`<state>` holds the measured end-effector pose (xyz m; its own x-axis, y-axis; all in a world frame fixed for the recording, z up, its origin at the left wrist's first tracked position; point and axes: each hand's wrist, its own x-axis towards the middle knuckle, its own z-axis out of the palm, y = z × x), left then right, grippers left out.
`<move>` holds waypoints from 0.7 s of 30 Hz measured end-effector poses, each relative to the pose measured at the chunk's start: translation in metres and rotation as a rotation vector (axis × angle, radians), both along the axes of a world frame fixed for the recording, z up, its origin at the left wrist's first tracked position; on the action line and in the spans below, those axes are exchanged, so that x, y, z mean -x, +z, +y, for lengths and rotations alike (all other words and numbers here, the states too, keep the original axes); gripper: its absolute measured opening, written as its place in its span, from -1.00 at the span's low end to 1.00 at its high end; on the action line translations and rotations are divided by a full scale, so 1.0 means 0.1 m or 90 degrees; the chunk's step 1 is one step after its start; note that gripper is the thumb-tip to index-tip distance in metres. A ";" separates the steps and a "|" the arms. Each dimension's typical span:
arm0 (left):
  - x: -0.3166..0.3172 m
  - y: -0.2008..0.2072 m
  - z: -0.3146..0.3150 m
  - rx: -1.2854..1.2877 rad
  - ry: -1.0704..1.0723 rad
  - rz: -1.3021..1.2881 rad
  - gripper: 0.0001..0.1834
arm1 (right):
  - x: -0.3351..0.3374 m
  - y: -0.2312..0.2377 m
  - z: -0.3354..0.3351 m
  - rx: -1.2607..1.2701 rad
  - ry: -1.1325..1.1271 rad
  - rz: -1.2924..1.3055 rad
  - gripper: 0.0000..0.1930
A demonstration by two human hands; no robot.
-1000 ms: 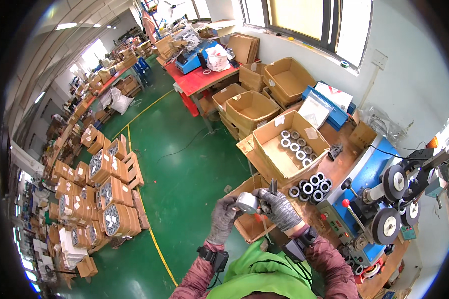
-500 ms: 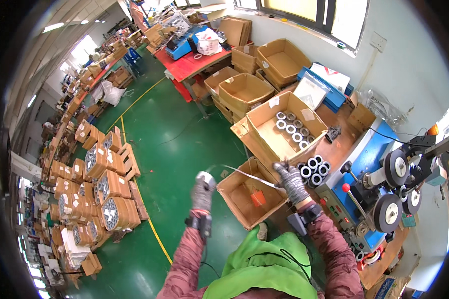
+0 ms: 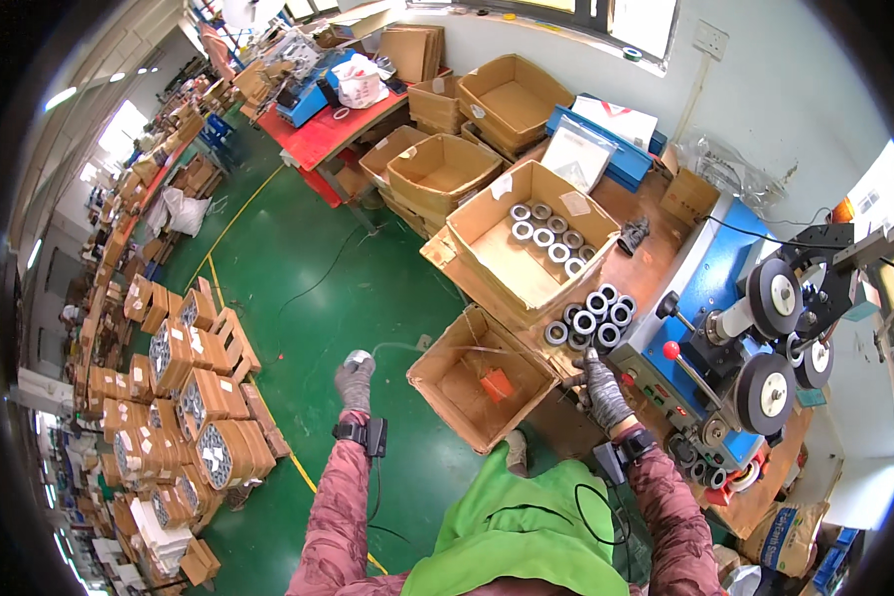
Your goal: The person picks up a metal ring from a box, applies tape to it using a dispenser, and places it onto a machine. They then operate the machine to process the ring before removing it and setting it into a different box.
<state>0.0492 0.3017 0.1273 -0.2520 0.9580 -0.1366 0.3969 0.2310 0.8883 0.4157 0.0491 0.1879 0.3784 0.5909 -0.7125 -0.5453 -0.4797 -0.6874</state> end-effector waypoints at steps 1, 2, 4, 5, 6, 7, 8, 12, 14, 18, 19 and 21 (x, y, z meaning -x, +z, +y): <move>0.07 -0.12 -0.03 0.020 -0.018 0.001 -0.51 | 0.06 -0.01 0.04 0.018 0.006 0.041 -0.52; 0.09 -0.21 -0.07 0.041 -0.038 -0.001 -0.46 | 0.14 -0.03 0.07 0.018 0.008 0.045 -0.52; -0.13 -0.28 -0.27 0.074 -0.154 0.017 -0.50 | 0.23 -0.13 0.07 0.013 0.065 -0.014 -0.49; -0.18 -0.34 -0.38 0.069 -0.235 0.006 -0.52 | 0.26 -0.35 0.07 -0.006 0.107 -0.010 -0.58; -0.22 -0.40 -0.51 0.128 -0.207 -0.047 -0.57 | 0.38 -0.33 0.14 -0.033 0.174 0.010 -0.66; -0.28 -0.45 -0.64 0.187 -0.178 -0.100 -0.62 | 0.54 -0.34 0.19 -0.083 0.220 0.008 -0.69; -0.36 -0.47 -0.78 0.190 -0.174 -0.097 -0.62 | 0.69 -0.35 0.22 -0.130 0.262 0.002 -0.71; -0.60 -0.23 -1.21 0.287 -0.049 -0.450 -0.67 | 1.15 -0.28 0.39 -0.144 0.304 0.081 -0.70; -0.62 -0.14 -1.33 0.285 -0.045 -0.484 -0.68 | 1.25 -0.21 0.49 -0.120 0.341 0.187 -0.70; -0.47 -0.11 -1.46 0.268 -0.086 -0.440 -0.72 | 1.46 -0.42 0.52 -0.162 0.330 0.312 -0.69; -0.33 -0.25 -1.49 0.198 -0.152 -0.358 -0.73 | 1.51 -0.38 0.56 -0.157 0.339 0.302 -0.70; -0.38 -0.20 -1.52 0.141 -0.229 -0.277 -0.75 | 1.48 -0.42 0.59 -0.143 0.328 0.293 -0.69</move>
